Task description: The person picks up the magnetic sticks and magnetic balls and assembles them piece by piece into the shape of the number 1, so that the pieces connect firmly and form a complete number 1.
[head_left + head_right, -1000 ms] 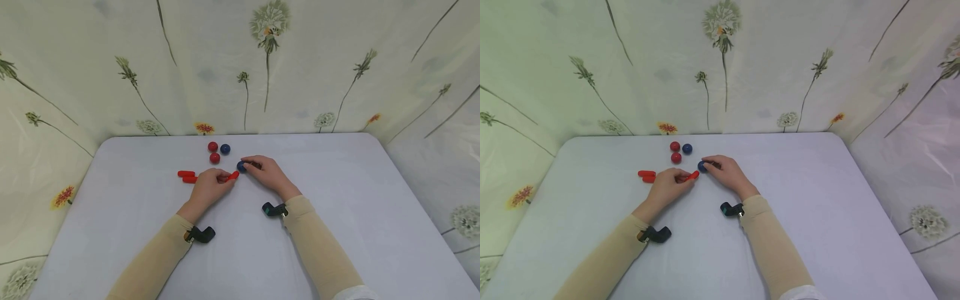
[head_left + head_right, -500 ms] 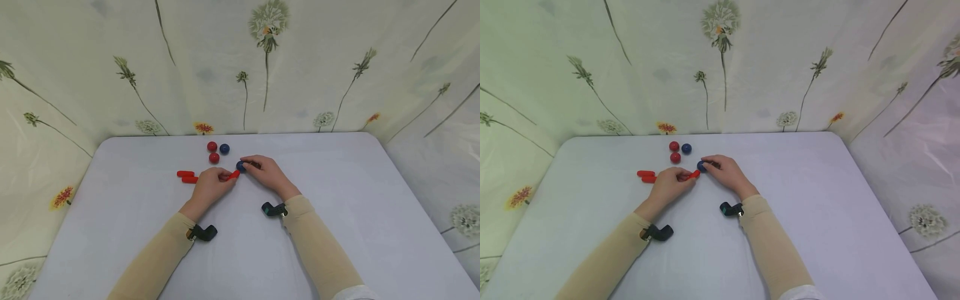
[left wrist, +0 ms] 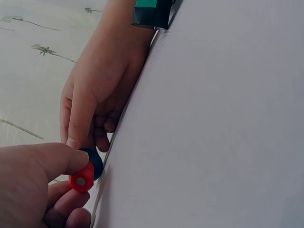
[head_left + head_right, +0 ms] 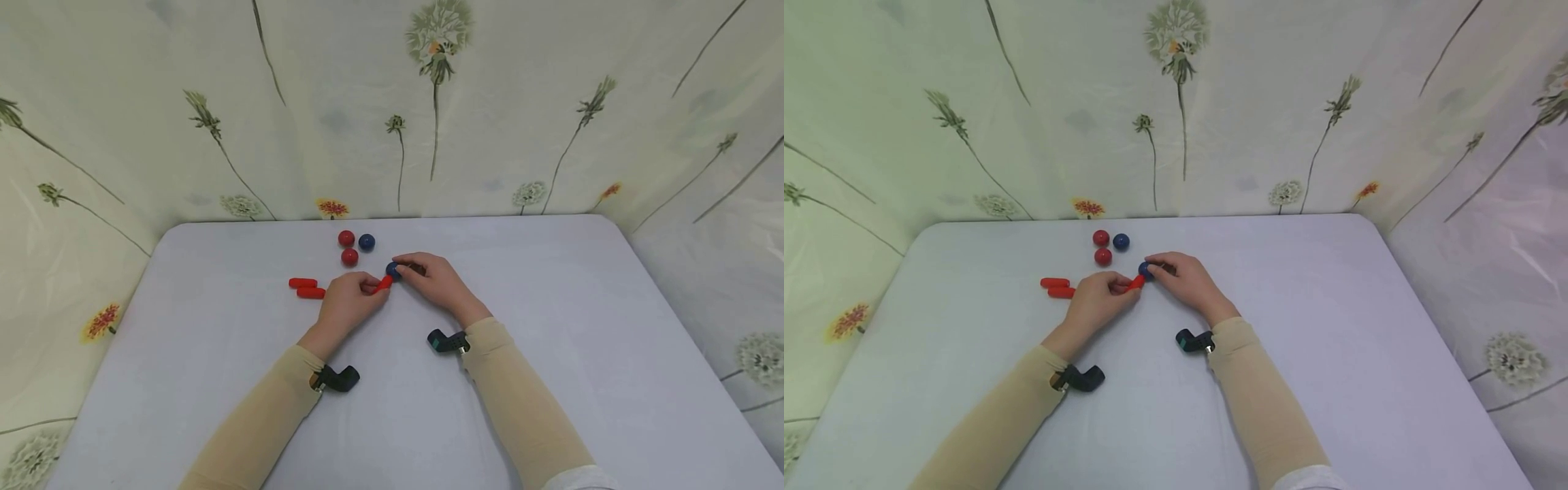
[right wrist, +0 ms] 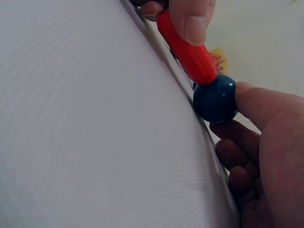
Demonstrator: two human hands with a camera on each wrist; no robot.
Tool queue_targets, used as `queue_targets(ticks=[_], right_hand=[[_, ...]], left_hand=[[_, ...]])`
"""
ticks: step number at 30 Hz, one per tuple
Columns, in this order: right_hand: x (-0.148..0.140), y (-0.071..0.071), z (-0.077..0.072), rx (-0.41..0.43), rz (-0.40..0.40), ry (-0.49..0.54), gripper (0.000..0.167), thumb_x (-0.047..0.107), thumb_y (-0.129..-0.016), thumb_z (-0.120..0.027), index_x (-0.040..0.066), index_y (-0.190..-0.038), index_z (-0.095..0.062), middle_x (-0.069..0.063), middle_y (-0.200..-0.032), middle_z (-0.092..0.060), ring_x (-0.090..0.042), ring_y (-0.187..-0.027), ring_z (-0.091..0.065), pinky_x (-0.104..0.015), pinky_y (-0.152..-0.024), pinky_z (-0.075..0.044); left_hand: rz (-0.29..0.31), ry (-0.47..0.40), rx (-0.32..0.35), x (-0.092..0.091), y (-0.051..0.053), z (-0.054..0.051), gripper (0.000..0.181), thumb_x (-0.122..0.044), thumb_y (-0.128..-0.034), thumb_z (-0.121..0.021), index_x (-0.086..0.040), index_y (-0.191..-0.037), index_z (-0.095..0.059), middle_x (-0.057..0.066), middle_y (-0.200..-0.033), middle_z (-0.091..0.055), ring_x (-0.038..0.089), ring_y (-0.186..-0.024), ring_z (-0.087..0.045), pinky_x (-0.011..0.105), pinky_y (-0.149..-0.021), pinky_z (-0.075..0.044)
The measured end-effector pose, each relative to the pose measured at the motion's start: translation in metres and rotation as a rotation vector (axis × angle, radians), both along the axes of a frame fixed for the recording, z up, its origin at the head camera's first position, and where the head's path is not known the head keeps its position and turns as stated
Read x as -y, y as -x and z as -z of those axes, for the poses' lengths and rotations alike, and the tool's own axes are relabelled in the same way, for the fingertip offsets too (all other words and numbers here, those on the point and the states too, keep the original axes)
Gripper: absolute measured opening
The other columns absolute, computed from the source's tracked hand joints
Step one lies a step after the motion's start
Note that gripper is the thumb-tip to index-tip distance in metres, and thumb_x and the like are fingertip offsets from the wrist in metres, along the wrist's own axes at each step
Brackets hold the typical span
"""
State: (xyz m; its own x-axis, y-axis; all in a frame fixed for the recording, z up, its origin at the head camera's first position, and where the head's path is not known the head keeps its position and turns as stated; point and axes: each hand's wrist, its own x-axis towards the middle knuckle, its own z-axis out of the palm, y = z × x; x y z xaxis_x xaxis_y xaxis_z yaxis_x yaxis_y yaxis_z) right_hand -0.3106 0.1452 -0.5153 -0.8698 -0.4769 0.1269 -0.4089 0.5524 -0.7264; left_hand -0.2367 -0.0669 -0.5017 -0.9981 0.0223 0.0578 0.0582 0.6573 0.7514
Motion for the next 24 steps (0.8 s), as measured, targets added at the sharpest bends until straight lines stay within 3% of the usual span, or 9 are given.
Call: queue_targets(ticks=[24], right_hand=[[-0.0002, -0.0017, -0.0013, -0.002, -0.019, 0.0, 0.04, 0.049, -0.098, -0.056, 0.028, -0.13, -0.066, 0.008, -0.124, -0.064, -0.009, -0.108, -0.058, -0.039, -0.094, -0.046]], left_hand=[[-0.018, 0.003, -0.015, -0.0019, -0.0048, 0.0035, 0.03, -0.043, -0.0846, -0.076, -0.017, -0.099, -0.074, -0.01, -0.083, -0.068, 0.008, -0.078, -0.062, 0.03, -0.072, -0.05]])
